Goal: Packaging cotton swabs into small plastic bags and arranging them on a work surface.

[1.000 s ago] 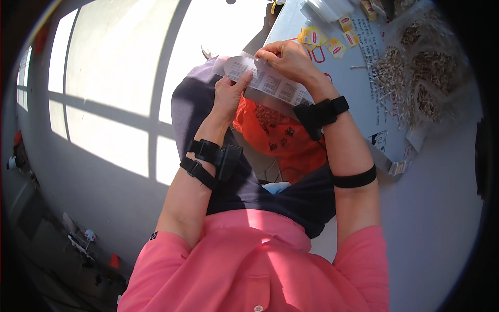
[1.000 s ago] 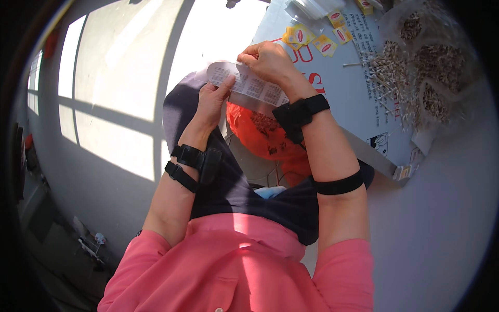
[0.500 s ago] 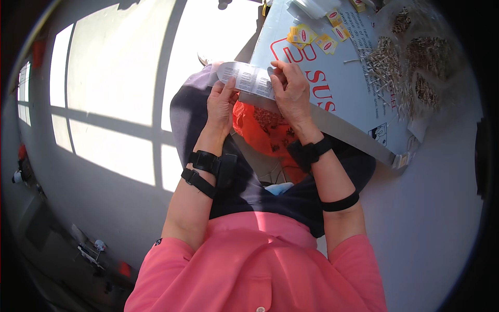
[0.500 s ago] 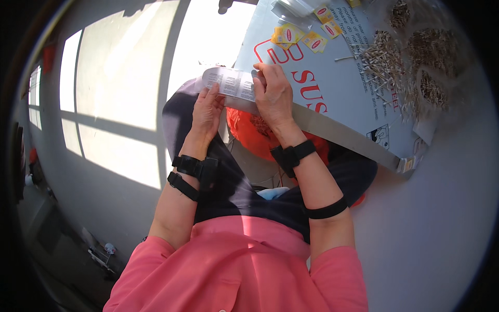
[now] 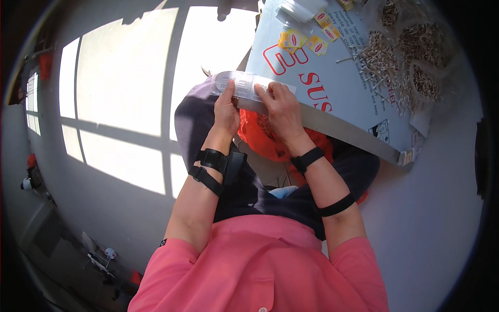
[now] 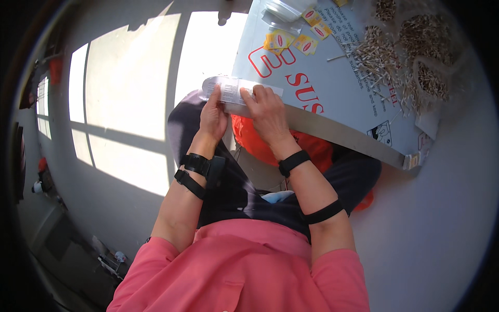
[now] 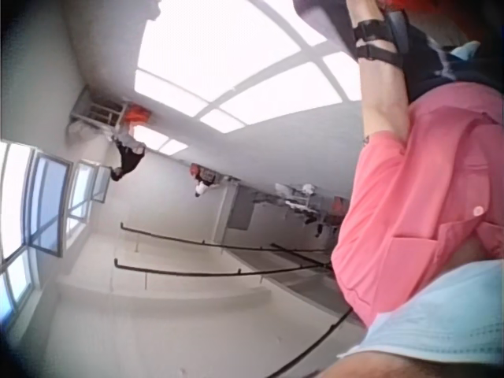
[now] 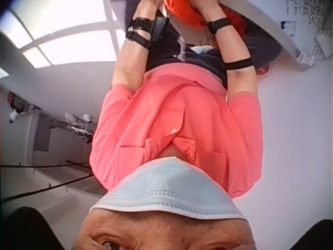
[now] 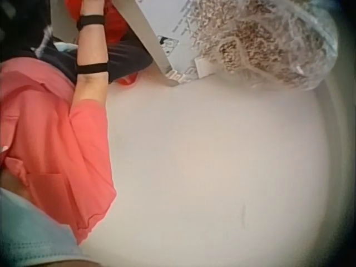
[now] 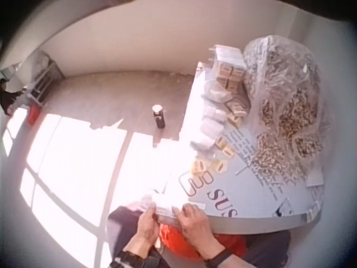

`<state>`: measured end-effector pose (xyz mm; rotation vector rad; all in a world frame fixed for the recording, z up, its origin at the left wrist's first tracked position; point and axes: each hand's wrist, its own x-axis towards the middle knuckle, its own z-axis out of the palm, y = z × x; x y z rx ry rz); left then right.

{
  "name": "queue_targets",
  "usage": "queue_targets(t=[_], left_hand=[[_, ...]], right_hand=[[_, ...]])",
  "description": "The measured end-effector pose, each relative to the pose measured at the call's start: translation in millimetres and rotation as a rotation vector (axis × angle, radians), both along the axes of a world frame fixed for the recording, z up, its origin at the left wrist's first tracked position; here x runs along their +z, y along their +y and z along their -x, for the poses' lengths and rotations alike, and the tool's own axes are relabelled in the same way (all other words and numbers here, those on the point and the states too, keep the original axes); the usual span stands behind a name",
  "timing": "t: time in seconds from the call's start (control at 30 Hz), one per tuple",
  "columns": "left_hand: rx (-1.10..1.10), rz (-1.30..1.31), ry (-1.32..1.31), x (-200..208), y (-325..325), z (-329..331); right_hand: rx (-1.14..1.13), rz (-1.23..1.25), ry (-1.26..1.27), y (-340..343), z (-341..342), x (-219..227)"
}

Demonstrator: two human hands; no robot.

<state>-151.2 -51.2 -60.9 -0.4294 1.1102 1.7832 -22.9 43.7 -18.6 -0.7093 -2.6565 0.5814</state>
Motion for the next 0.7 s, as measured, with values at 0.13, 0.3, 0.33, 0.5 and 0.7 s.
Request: queue_targets(t=[0.13,0.3,0.33,0.5,0.7], left_hand=[[0.021,0.014,0.045,4.9,5.1,-9.2],[0.091,0.189,0.126,16.8,0.9,-14.7],[0.149,0.330,0.126,19.2,-5.5,-21.1],[-0.446,0.373,1.035,46.8,-24.9,-56.5],[-0.794,0.096,1.488,79.9,143.2,-104.4]], right_hand=[[-0.054,-0.060,-0.043,-0.8,-5.0,2.9],[-0.094,-0.048,-0.122,-1.7,-16.2,4.6],[-0.120,-0.001,-0.040,1.7,-23.2,2.5],[-0.524,0.188,0.325,46.6,-70.3,11.5],[-0.827,0.226,0.230,110.0,-156.4,10.3]])
